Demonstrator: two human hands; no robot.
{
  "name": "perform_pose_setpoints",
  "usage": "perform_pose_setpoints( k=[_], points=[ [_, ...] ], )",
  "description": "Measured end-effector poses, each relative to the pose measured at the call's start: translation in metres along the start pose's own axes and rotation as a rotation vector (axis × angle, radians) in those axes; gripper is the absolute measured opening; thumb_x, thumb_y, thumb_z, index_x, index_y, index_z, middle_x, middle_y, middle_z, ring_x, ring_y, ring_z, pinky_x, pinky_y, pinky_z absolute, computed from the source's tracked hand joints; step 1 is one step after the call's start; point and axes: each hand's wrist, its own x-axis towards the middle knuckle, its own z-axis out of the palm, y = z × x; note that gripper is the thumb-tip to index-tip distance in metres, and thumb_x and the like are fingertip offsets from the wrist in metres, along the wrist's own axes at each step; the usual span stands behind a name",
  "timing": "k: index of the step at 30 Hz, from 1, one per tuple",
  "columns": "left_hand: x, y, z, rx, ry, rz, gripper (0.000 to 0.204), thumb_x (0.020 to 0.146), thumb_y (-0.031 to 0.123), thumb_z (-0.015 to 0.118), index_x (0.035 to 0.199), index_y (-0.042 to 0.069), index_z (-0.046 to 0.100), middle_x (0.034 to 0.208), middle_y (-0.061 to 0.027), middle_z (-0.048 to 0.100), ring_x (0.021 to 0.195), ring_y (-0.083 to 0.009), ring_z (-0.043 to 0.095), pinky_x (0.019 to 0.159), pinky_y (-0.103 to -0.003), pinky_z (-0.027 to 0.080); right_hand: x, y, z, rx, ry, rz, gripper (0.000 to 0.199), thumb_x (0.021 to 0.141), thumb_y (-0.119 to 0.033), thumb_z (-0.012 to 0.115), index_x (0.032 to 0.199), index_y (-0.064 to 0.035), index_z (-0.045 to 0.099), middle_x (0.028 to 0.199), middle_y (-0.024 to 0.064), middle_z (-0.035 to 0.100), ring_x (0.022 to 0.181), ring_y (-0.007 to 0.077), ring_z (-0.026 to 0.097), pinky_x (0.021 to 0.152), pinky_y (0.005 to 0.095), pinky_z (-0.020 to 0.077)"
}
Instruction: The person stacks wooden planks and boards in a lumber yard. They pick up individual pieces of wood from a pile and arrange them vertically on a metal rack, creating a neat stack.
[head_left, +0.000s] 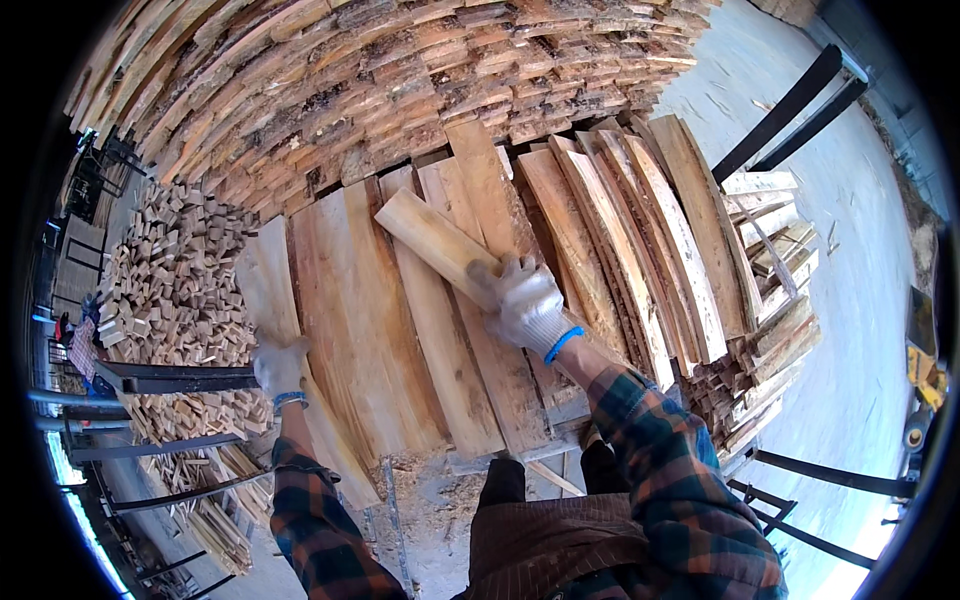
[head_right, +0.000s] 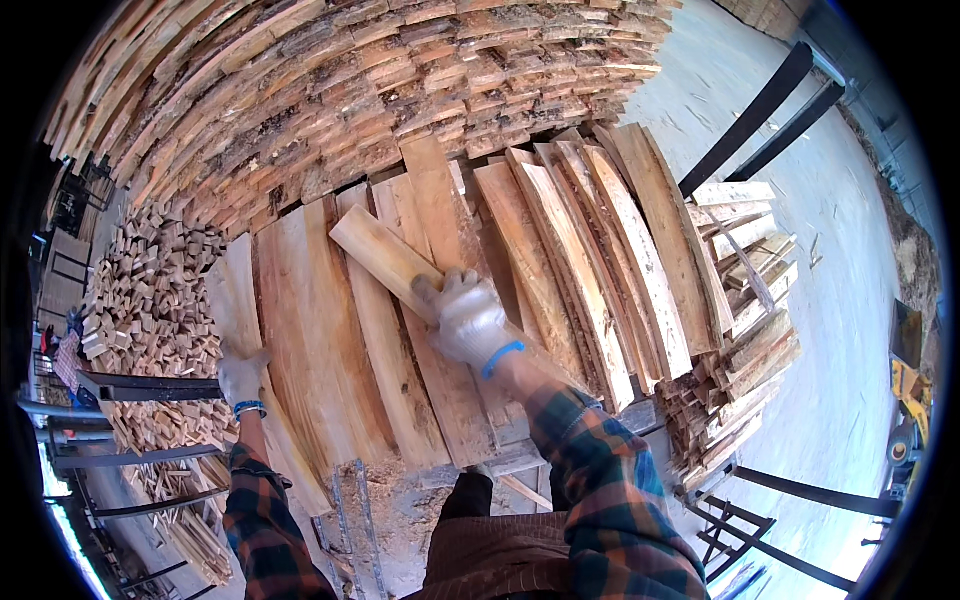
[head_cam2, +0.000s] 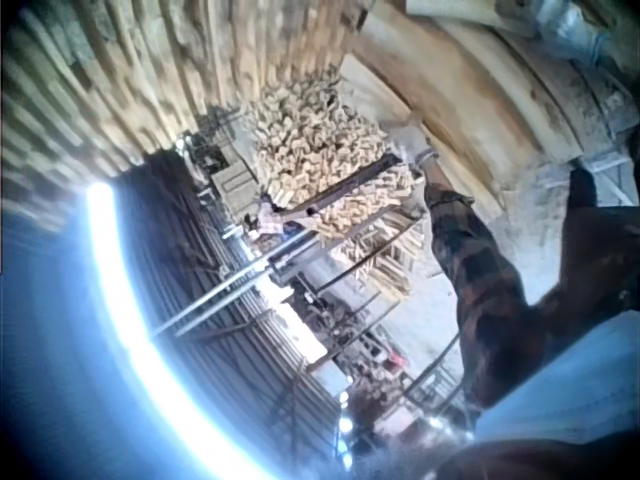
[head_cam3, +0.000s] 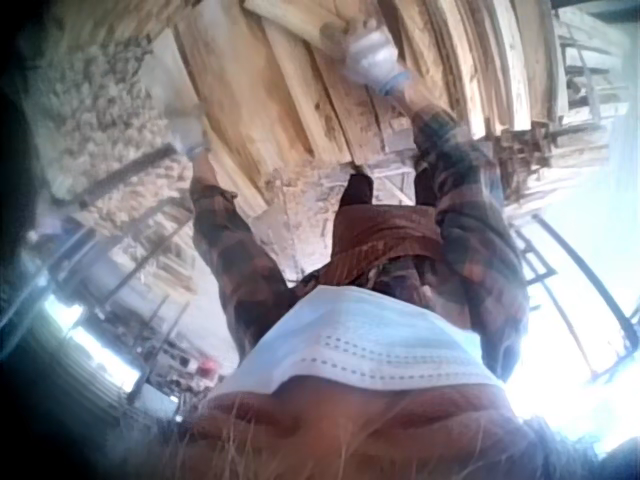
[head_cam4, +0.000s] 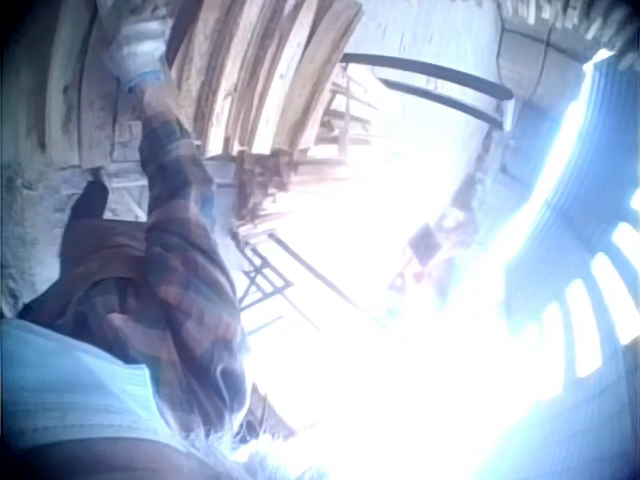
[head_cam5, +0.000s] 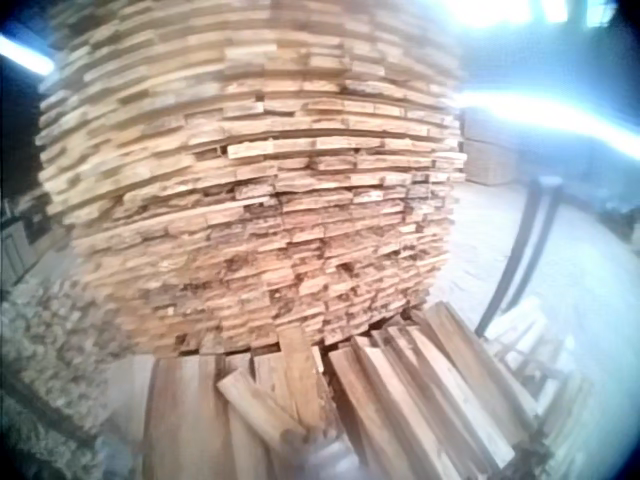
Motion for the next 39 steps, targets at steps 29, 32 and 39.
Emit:
perform_pose_setpoints(
  k=[29,32,39],
  points=[
    [-0.251,0.262,0.053,-1.553,-0.707,0.117,0.063,0.098,0.039,0.054,0.137,-0.007,0.038,0.122,-0.0245,0.054,0.104,-0.0284,0.062,0.090,-0.036,0.055,-0.072,0.234,-0.049,0.193,-0.045,0.334,0.066,0.089,-0.045,0.065,0.141,-0.0093,0.047,0.128,0.0222,0.055,0.117,0.0347,0.057,0.096,0.0471,0.0496],
    [-0.273,0.301,0.084,-1.667,-0.961,0.155,0.069,0.093,0.040,0.060,0.138,-0.009,0.039,0.117,-0.0254,0.056,0.103,-0.0296,0.063,0.090,-0.037,0.056,-0.120,0.271,-0.094,0.341,0.120,0.502,0.066,0.092,-0.040,0.062,0.148,-0.0151,0.038,0.120,0.0188,0.059,0.096,0.0276,0.063,0.079,0.0393,0.0584],
    [-0.351,0.383,0.120,-1.737,-0.916,-0.123,0.057,0.087,0.034,0.070,0.131,0.002,0.053,0.113,-0.0147,0.061,0.104,-0.0257,0.063,0.089,-0.037,0.056,-0.173,0.289,-0.084,0.833,-0.049,0.289,0.104,0.079,-0.067,0.063,0.153,-0.0054,0.022,0.138,0.0298,0.049,0.122,0.0309,0.056,0.090,0.0317,0.0506]
  ],
)
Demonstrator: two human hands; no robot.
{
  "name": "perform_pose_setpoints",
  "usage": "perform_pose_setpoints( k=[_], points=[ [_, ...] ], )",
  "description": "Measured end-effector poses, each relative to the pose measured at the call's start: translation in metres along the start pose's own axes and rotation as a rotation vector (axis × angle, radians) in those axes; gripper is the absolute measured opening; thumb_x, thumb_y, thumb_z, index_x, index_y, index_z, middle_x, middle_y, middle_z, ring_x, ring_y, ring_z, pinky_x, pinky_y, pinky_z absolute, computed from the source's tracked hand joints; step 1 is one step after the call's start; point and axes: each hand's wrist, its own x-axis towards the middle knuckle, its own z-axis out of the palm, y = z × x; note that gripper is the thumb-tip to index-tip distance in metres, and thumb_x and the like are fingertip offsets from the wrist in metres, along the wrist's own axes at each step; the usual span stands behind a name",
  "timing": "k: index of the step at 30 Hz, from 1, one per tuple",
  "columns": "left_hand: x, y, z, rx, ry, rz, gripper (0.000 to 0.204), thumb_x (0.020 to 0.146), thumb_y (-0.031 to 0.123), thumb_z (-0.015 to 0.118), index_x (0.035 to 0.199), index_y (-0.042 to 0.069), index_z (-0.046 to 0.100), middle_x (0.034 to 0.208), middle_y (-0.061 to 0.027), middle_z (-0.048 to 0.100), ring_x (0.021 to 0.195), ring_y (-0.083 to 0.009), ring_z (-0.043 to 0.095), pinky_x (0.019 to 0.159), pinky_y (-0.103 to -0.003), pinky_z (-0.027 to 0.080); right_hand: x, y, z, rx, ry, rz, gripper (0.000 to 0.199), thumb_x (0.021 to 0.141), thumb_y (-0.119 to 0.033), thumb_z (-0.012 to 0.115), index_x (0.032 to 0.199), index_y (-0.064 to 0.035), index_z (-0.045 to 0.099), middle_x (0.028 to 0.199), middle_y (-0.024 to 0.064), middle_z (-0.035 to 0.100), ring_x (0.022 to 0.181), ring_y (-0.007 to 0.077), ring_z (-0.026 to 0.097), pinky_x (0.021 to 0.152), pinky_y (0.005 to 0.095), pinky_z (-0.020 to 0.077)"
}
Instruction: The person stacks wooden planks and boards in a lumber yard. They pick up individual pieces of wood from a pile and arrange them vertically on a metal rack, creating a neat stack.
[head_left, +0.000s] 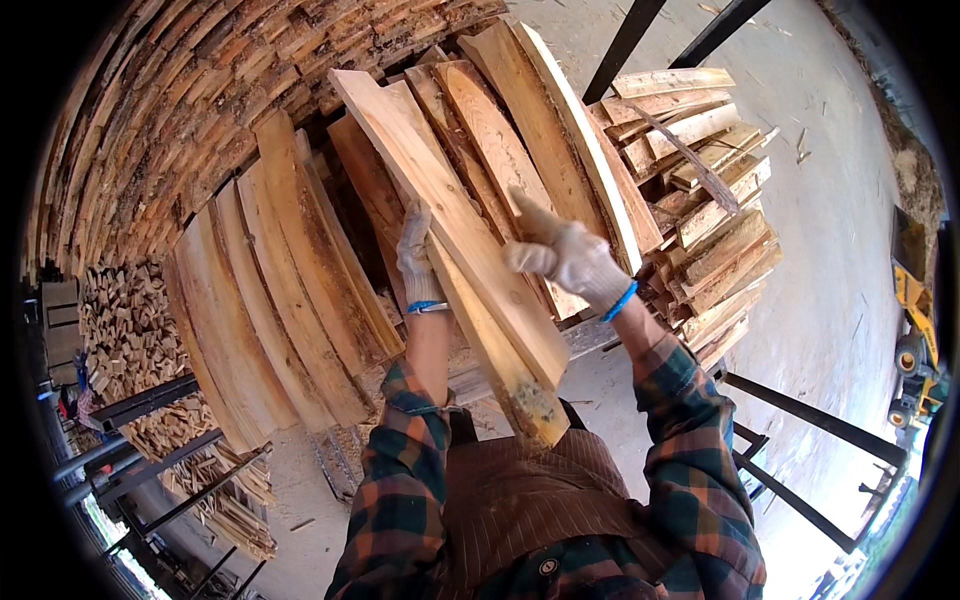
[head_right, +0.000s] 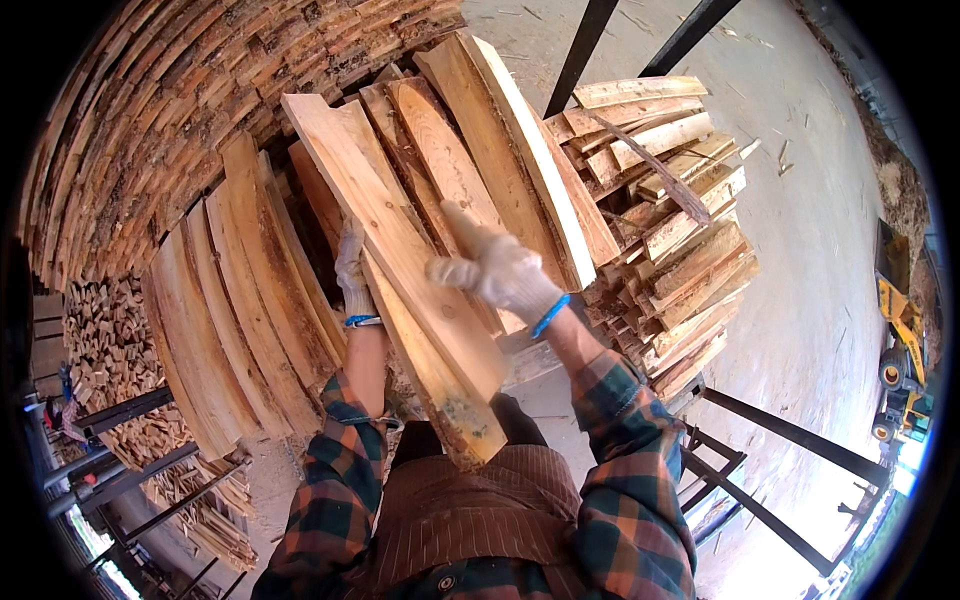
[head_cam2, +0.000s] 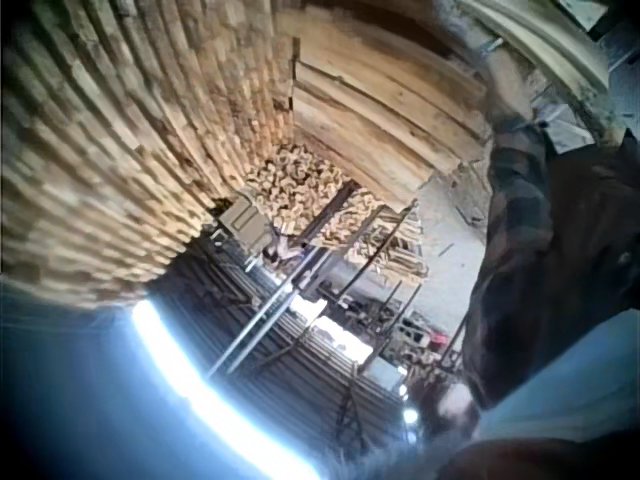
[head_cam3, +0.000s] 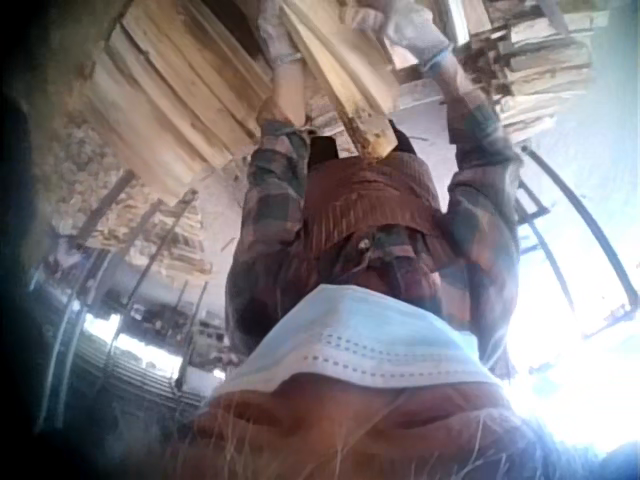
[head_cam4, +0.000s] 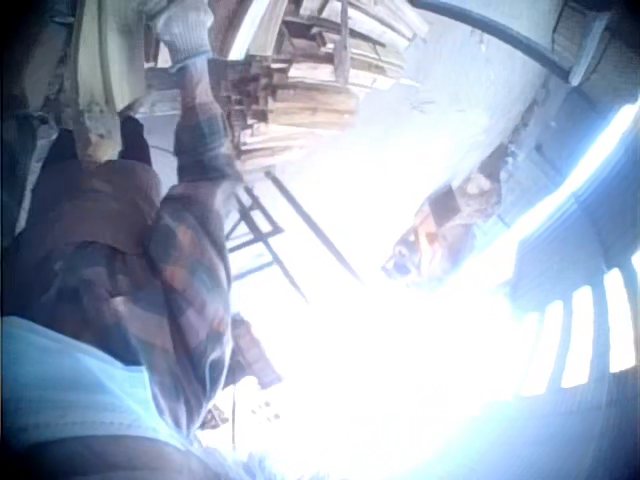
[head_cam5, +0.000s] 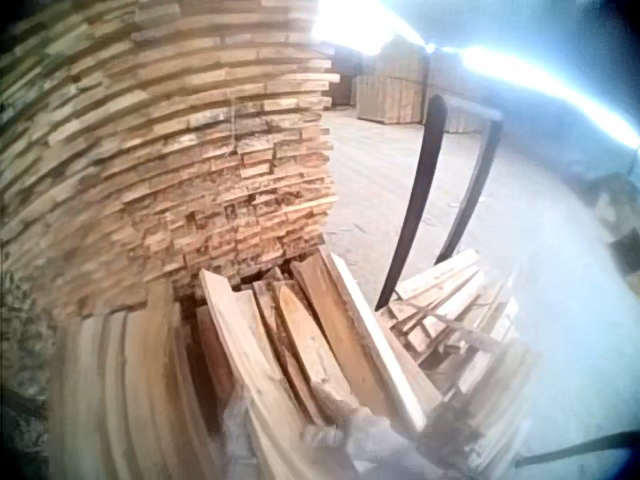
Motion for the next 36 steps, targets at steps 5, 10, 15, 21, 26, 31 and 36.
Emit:
perform_pose_setpoints(
  k=[5,10,15,21,26,31,36],
  points=[
    [-0.006,-0.011,0.017,-0.139,-0.045,0.019,0.052,0.085,0.024,0.073,0.127,0.001,0.053,0.111,-0.0121,0.060,0.098,-0.0251,0.063,0.089,-0.037,0.054,0.009,0.018,0.044,0.071,-0.070,-0.053,0.114,0.075,-0.073,0.063,0.153,-0.0025,0.019,0.138,0.0321,0.049,0.128,0.0374,0.051,0.106,0.0403,0.0409],
    [0.014,-0.027,-0.022,-0.124,0.021,0.006,0.044,0.091,0.023,0.066,0.128,0.000,0.056,0.118,-0.0145,0.063,0.103,-0.0245,0.064,0.090,-0.037,0.055,-0.005,0.023,0.041,0.392,-0.067,-0.021,0.093,0.082,-0.053,0.064,0.149,0.0020,0.031,0.128,0.0263,0.059,0.115,0.0299,0.059,0.100,0.0347,0.0443],
    [-0.003,-0.009,-0.034,-0.311,-0.042,-0.136,0.046,0.084,0.021,0.073,0.119,-0.004,0.058,0.107,-0.0192,0.065,0.092,-0.0313,0.067,0.084,-0.041,0.057,-0.012,0.003,0.010,0.201,0.108,-0.029,0.085,0.078,-0.046,0.070,0.146,-0.0022,0.041,0.132,0.0231,0.058,0.118,0.0303,0.059,0.102,0.0357,0.0442],
    [-0.039,0.036,-0.044,-0.092,-0.098,0.023,0.064,0.083,0.035,0.075,0.129,-0.002,0.049,0.108,-0.0188,0.065,0.091,-0.0288,0.068,0.078,-0.039,0.059,0.049,0.004,-0.016,-1.024,0.146,0.359,0.081,0.086,-0.040,0.069,0.150,-0.0105,0.029,0.139,0.0237,0.044,0.124,0.0400,0.049,0.103,0.0493,0.0439],
    [-0.081,0.079,-0.133,-0.154,0.174,0.142,0.066,0.086,0.032,0.071,0.134,-0.003,0.043,0.117,-0.0232,0.060,0.097,-0.0326,0.066,0.079,-0.042,0.060,0.025,-0.032,0.043,-0.581,0.193,0.084,0.077,0.084,-0.044,0.070,0.144,-0.0061,0.040,0.141,0.0287,0.045,0.128,0.0423,0.047,0.103,0.0488,0.0435],
    [-0.112,0.092,-0.158,-0.282,-0.023,0.239,0.063,0.090,0.033,0.064,0.137,-0.003,0.040,0.127,-0.0273,0.055,0.113,-0.0364,0.059,0.093,-0.047,0.054,0.045,-0.027,0.134,-1.102,-0.017,0.209,0.108,0.075,-0.054,0.077,0.155,-0.0220,0.012,0.149,0.0266,0.030,0.130,0.0458,0.040,0.096,0.0518,0.0490],
    [-0.167,0.098,-0.200,-0.323,-0.052,0.344,0.069,0.090,0.032,0.062,0.141,-0.005,0.036,0.134,-0.0278,0.051,0.122,-0.0351,0.053,0.097,-0.045,0.050,0.050,-0.042,0.108,-0.832,-0.094,0.299,0.112,0.073,-0.024,0.079,0.156,-0.0115,0.004,0.141,0.0246,0.036,0.122,0.0396,0.047,0.091,0.0479,0.0514]
  ],
)
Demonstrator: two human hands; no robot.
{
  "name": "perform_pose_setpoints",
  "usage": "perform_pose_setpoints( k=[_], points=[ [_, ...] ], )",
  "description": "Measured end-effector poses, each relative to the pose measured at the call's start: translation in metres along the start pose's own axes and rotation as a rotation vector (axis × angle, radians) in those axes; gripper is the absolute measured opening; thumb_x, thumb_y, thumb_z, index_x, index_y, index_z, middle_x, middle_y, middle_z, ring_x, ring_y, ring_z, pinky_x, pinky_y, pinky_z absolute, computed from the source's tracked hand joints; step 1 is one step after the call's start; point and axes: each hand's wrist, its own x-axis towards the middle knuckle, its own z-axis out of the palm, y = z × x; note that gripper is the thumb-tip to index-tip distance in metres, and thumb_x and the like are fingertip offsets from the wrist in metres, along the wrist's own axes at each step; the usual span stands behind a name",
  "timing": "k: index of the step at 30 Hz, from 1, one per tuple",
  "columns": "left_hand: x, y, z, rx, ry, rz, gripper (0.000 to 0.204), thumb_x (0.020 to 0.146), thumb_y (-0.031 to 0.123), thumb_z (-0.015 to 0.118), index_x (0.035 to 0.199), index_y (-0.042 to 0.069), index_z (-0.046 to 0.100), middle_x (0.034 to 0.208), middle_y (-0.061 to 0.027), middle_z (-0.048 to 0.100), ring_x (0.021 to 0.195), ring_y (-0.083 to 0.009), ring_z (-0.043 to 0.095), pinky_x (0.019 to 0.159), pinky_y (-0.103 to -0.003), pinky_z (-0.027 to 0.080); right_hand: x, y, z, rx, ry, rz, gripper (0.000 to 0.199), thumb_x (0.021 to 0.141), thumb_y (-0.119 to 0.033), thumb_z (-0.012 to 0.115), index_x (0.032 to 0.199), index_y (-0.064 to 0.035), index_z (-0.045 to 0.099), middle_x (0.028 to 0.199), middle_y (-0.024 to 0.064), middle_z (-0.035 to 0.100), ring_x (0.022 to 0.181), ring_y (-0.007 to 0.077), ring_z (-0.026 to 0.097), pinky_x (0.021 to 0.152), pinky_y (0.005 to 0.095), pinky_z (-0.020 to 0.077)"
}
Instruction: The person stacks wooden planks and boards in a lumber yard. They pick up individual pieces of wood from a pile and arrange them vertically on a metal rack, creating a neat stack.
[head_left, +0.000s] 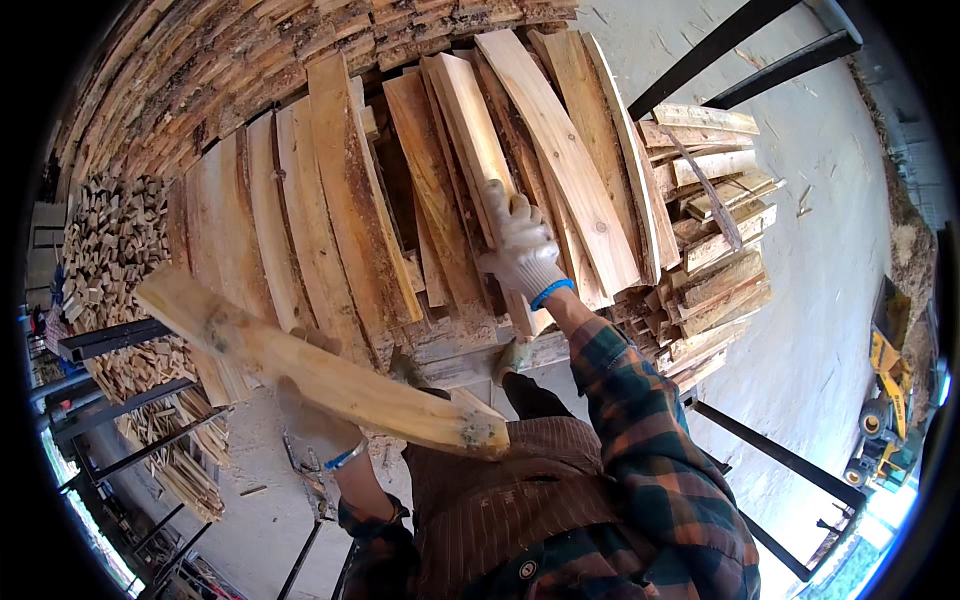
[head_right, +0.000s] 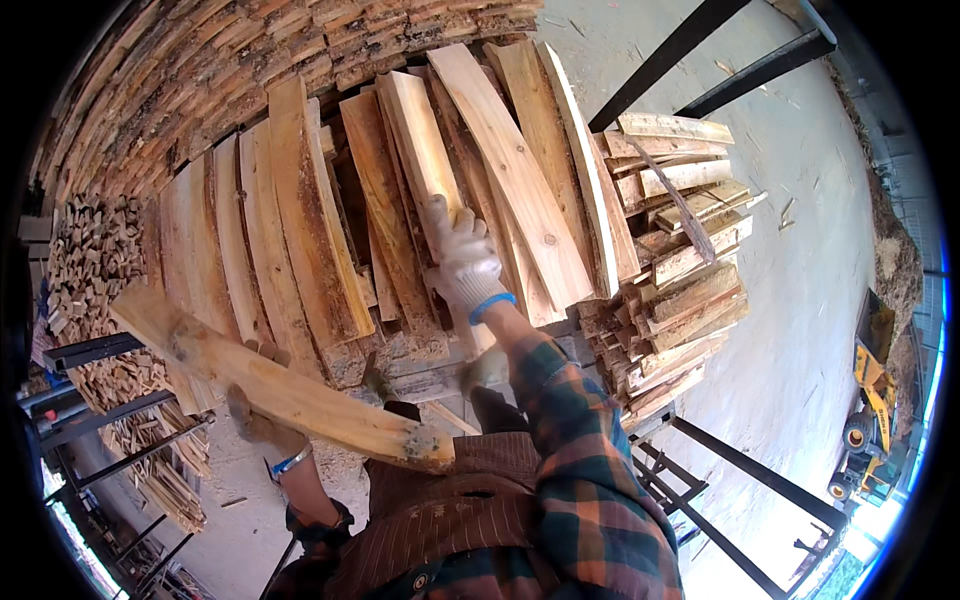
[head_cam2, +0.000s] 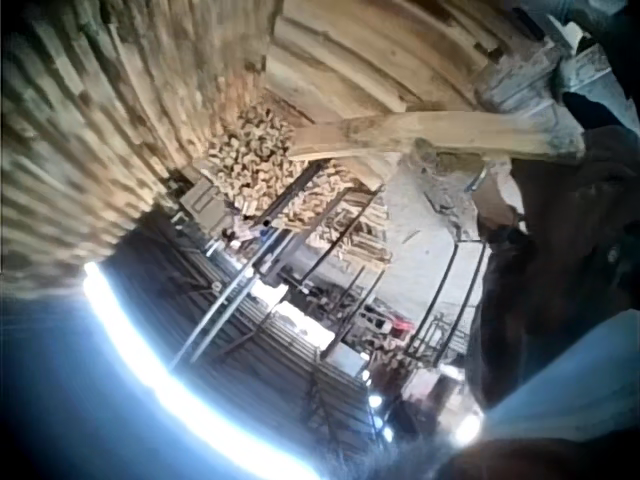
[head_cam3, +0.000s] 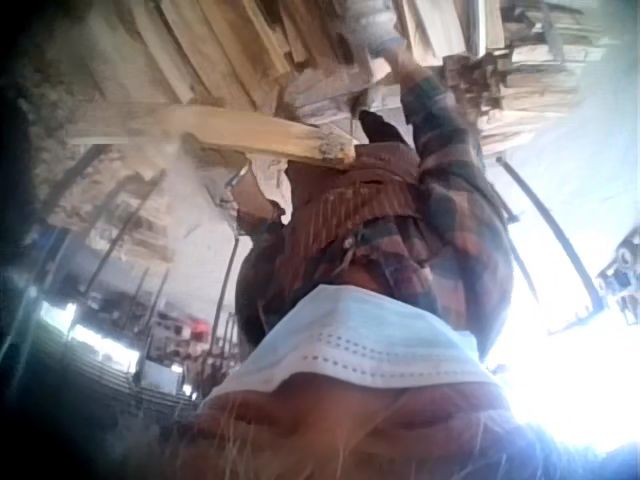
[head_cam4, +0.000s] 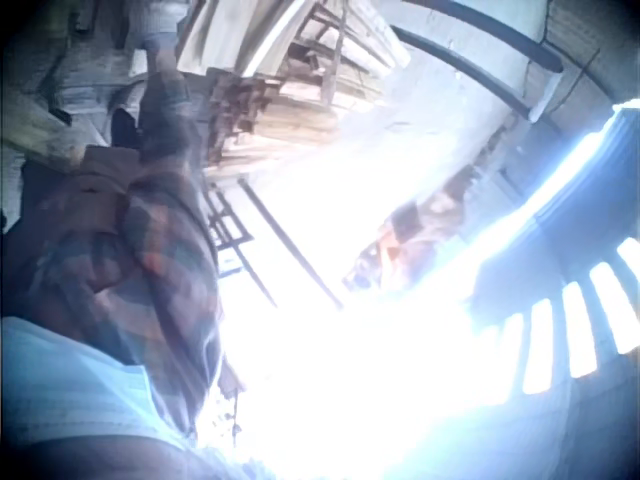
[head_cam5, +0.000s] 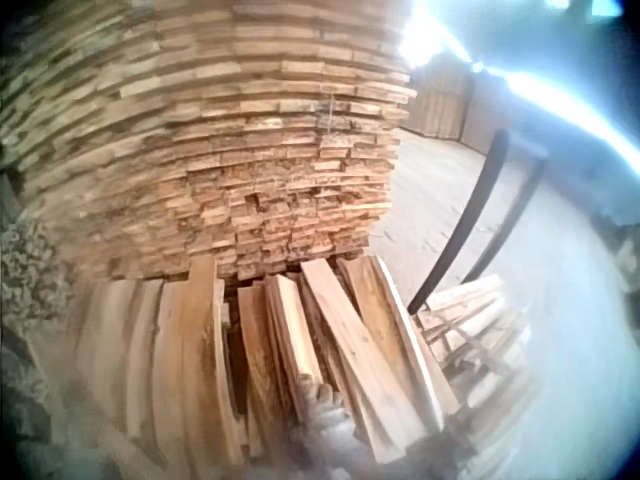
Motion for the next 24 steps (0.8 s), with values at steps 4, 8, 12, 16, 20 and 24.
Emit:
perform_pose_setpoints(
  k=[4,8,12,16,20,24],
  points=[
    [-0.055,0.043,-0.056,0.123,-0.089,0.115,0.071,0.089,0.036,0.063,0.141,-0.005,0.036,0.134,-0.0219,0.052,0.120,-0.0319,0.054,0.105,-0.042,0.044,0.014,0.062,0.001,0.408,0.249,-0.079,0.111,0.067,-0.017,0.074,0.156,-0.0089,0.008,0.123,0.0266,0.059,0.097,0.0365,0.066,0.084,0.0419,0.0538],
    [-0.115,0.039,-0.166,0.204,0.696,0.451,0.067,0.089,0.042,0.064,0.135,-0.003,0.044,0.119,-0.0165,0.061,0.106,-0.0284,0.061,0.095,-0.040,0.050,0.028,0.129,-0.024,0.944,0.038,-0.330,0.100,0.071,-0.019,0.074,0.154,-0.0036,0.021,0.099,0.0210,0.069,0.080,0.0260,0.064,0.080,0.0381,0.0526],
    [-0.057,0.026,-0.127,0.065,0.988,0.252,0.048,0.090,0.039,0.062,0.124,0.005,0.054,0.106,-0.0117,0.063,0.091,-0.0268,0.062,0.080,-0.043,0.052,-0.002,0.133,-0.009,1.425,-0.054,-0.546,0.094,0.073,-0.023,0.073,0.149,0.0062,0.028,0.095,0.0099,0.065,0.057,0.0118,0.048,0.063,0.0279,0.0452],
    [0.026,0.019,-0.109,-0.169,1.017,0.377,0.047,0.088,0.032,0.065,0.129,0.011,0.054,0.117,-0.0133,0.061,0.097,-0.0317,0.060,0.082,-0.051,0.051,-0.040,0.044,-0.056,1.243,-0.105,-0.444,0.105,0.054,-0.011,0.073,0.147,0.0099,0.030,0.127,0.0179,0.056,0.105,0.0214,0.053,0.089,0.0314,0.0460],
    [0.014,0.011,-0.115,-0.170,1.026,0.375,0.050,0.088,0.035,0.066,0.129,0.011,0.051,0.113,-0.0107,0.059,0.095,-0.0291,0.059,0.082,-0.045,0.051,-0.044,-0.046,-0.082,1.031,-0.236,-0.678,0.109,0.048,-0.005,0.071,0.147,0.0103,0.030,0.139,0.0181,0.051,0.127,0.0230,0.049,0.109,0.0304,0.0357],
    [-0.006,0.008,-0.142,-0.120,1.038,0.549,0.044,0.088,0.032,0.065,0.124,0.010,0.051,0.108,-0.0092,0.059,0.088,-0.0282,0.060,0.073,-0.045,0.054,-0.026,-0.134,-0.086,0.942,-0.552,-0.780,0.110,0.046,0.002,0.070,0.148,0.0097,0.029,0.141,0.0168,0.049,0.129,0.0201,0.046,0.111,0.0275,0.0301]
  ],
)
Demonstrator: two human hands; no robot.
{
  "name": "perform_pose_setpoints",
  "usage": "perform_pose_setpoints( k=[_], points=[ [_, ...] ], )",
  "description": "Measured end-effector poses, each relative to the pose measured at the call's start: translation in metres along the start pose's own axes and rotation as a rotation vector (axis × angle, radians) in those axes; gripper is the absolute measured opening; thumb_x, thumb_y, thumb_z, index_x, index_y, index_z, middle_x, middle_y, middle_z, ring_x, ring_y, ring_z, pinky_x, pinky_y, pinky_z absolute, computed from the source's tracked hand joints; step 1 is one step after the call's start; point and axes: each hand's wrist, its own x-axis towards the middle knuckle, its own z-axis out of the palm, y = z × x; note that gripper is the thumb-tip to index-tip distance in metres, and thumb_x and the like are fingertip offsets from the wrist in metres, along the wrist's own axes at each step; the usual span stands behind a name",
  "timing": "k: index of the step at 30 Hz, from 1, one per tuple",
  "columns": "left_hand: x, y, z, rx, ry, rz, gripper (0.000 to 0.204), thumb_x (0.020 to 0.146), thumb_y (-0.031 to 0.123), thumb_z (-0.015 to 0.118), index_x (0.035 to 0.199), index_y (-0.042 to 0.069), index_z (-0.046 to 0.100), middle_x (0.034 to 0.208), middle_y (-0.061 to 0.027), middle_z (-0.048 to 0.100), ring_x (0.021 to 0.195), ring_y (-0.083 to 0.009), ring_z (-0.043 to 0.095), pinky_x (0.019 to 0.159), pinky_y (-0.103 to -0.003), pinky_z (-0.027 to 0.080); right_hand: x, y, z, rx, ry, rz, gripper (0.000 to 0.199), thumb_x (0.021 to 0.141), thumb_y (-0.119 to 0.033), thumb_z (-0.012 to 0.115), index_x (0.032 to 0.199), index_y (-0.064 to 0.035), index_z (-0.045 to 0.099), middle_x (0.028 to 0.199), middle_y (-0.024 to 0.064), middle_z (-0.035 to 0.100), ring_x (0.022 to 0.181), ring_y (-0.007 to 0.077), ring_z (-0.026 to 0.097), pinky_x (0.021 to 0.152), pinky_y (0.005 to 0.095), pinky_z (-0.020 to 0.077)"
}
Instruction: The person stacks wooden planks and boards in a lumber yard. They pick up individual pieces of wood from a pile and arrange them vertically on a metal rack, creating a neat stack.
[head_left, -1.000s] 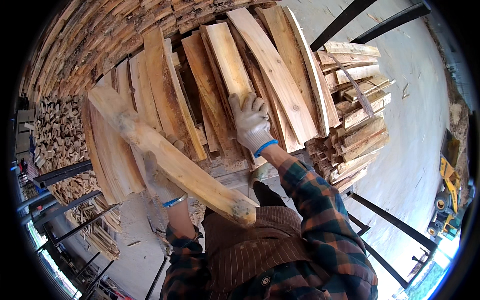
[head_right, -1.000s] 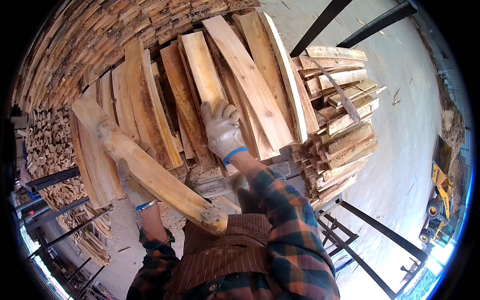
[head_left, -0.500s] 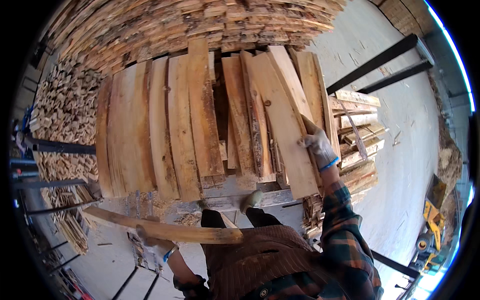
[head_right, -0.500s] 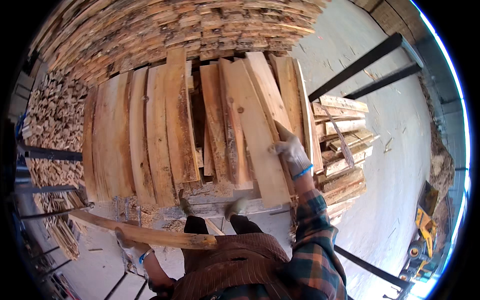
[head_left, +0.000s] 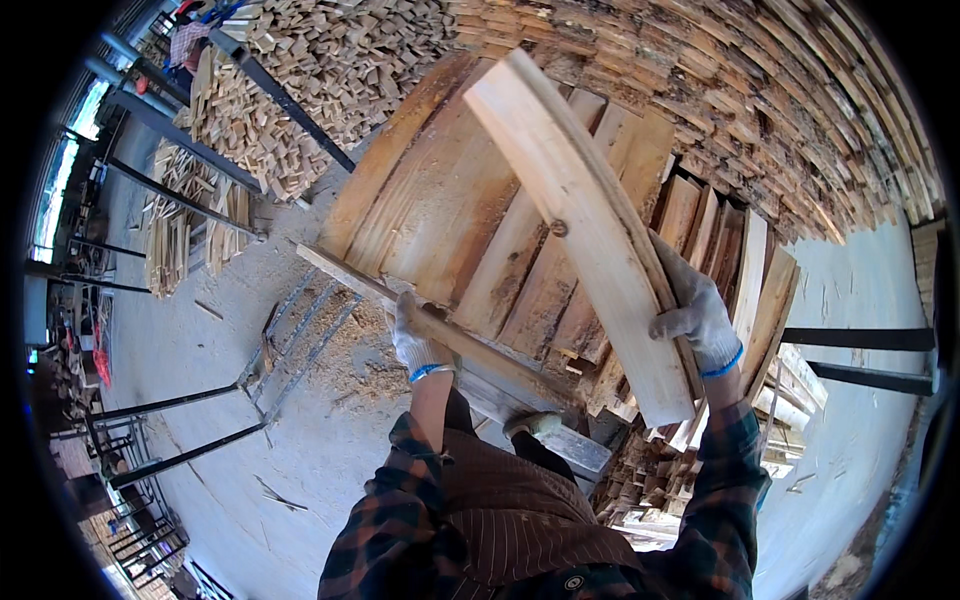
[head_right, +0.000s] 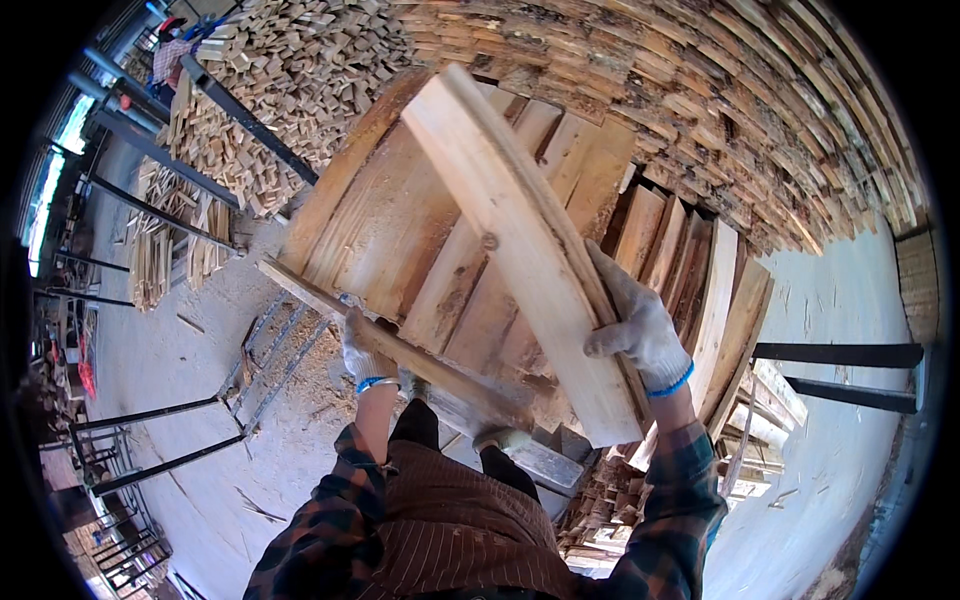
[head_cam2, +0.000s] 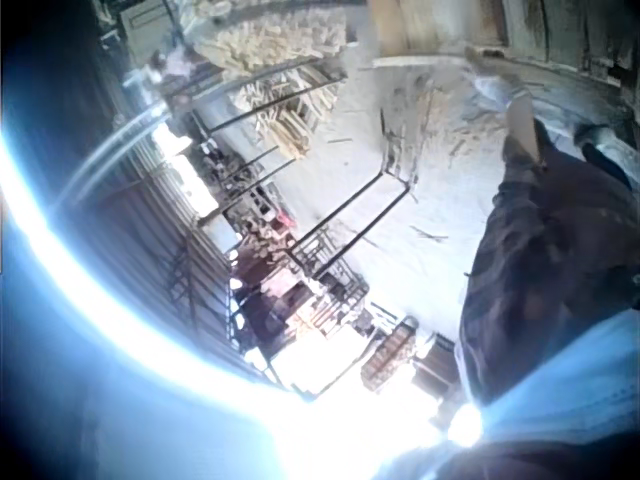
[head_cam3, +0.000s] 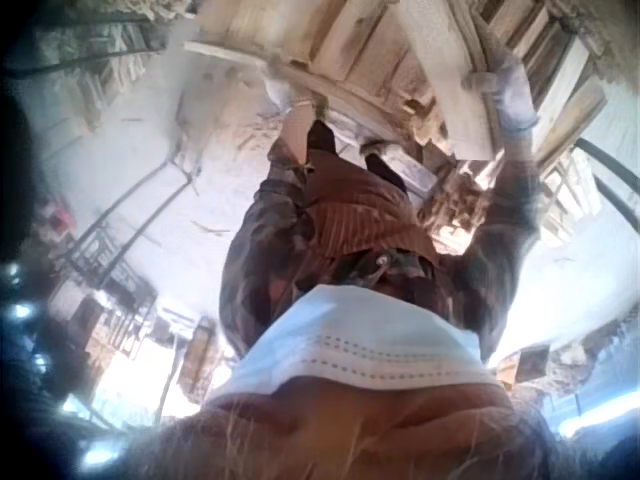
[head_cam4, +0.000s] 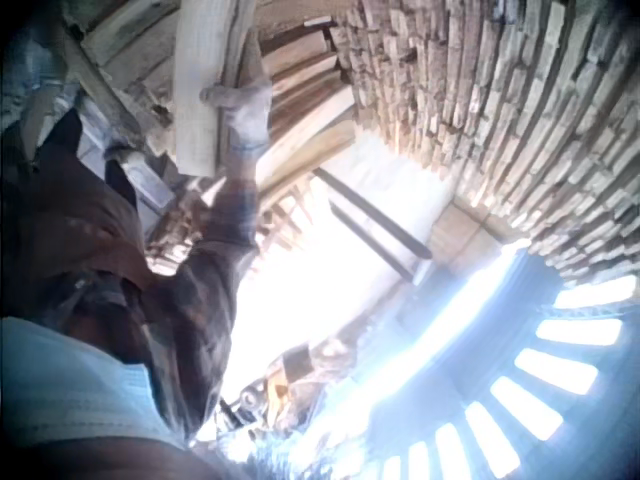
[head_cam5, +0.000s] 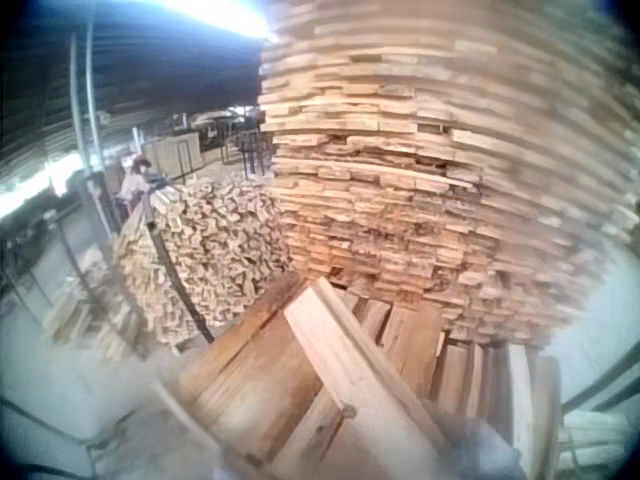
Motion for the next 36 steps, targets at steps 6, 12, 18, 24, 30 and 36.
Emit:
perform_pose_setpoints(
  k=[6,12,18,24,30,36],
  points=[
    [-0.027,0.055,-0.003,-0.024,-0.100,-0.195,0.049,0.088,0.041,0.063,0.121,0.005,0.054,0.100,-0.0145,0.064,0.087,-0.0323,0.064,0.076,-0.046,0.055,0.138,0.006,0.017,-0.640,-0.182,0.140,0.095,0.057,0.002,0.068,0.147,-0.0062,0.041,0.138,0.0161,0.055,0.121,0.0250,0.056,0.100,0.0290,0.0441],
    [-0.014,0.076,-0.002,-0.113,-0.071,-0.180,0.055,0.088,0.043,0.064,0.124,0.004,0.052,0.106,-0.0167,0.063,0.090,-0.0352,0.063,0.078,-0.047,0.055,0.124,0.033,0.108,-1.342,0.129,-0.231,0.083,0.076,-0.027,0.075,0.149,-0.0162,0.037,0.134,0.0175,0.055,0.115,0.0371,0.058,0.095,0.0445,0.0492],
    [0.037,0.045,0.020,0.114,0.136,-0.050,0.050,0.089,0.036,0.065,0.126,0.005,0.051,0.106,-0.0126,0.061,0.095,-0.0278,0.062,0.083,-0.044,0.053,0.074,0.071,0.167,-1.300,0.024,-0.320,0.086,0.075,-0.040,0.076,0.147,-0.0180,0.035,0.143,0.0182,0.045,0.124,0.0399,0.051,0.095,0.0519,0.0487],
    [0.037,0.031,-0.007,0.440,-0.206,0.069,0.051,0.089,0.033,0.066,0.126,0.001,0.051,0.115,-0.0142,0.060,0.103,-0.0239,0.061,0.086,-0.038,0.052,0.066,0.069,0.197,-1.112,-0.302,-0.137,0.091,0.070,-0.036,0.078,0.145,-0.0093,0.035,0.127,0.0245,0.053,0.101,0.0438,0.063,0.080,0.0529,0.0546],
    [0.018,0.076,0.004,-0.297,-0.629,-0.244,0.049,0.090,0.034,0.063,0.119,-0.005,0.055,0.109,-0.0164,0.063,0.105,-0.0259,0.061,0.095,-0.043,0.047,0.052,0.042,0.208,-0.973,-0.457,-0.038,0.093,0.068,-0.036,0.079,0.146,-0.0083,0.036,0.118,0.0275,0.055,0.096,0.0445,0.064,0.073,0.0473,0.0567],
    [-0.011,0.088,0.025,0.369,-0.205,-0.060,0.041,0.095,0.020,0.060,0.130,-0.002,0.055,0.124,-0.0178,0.061,0.109,-0.0277,0.060,0.096,-0.040,0.047,0.074,0.050,0.174,-1.301,-0.115,-0.257,0.077,0.071,-0.033,0.078,0.138,-0.0133,0.047,0.124,0.0212,0.051,0.105,0.0375,0.059,0.086,0.0493,0.0521]
  ],
)
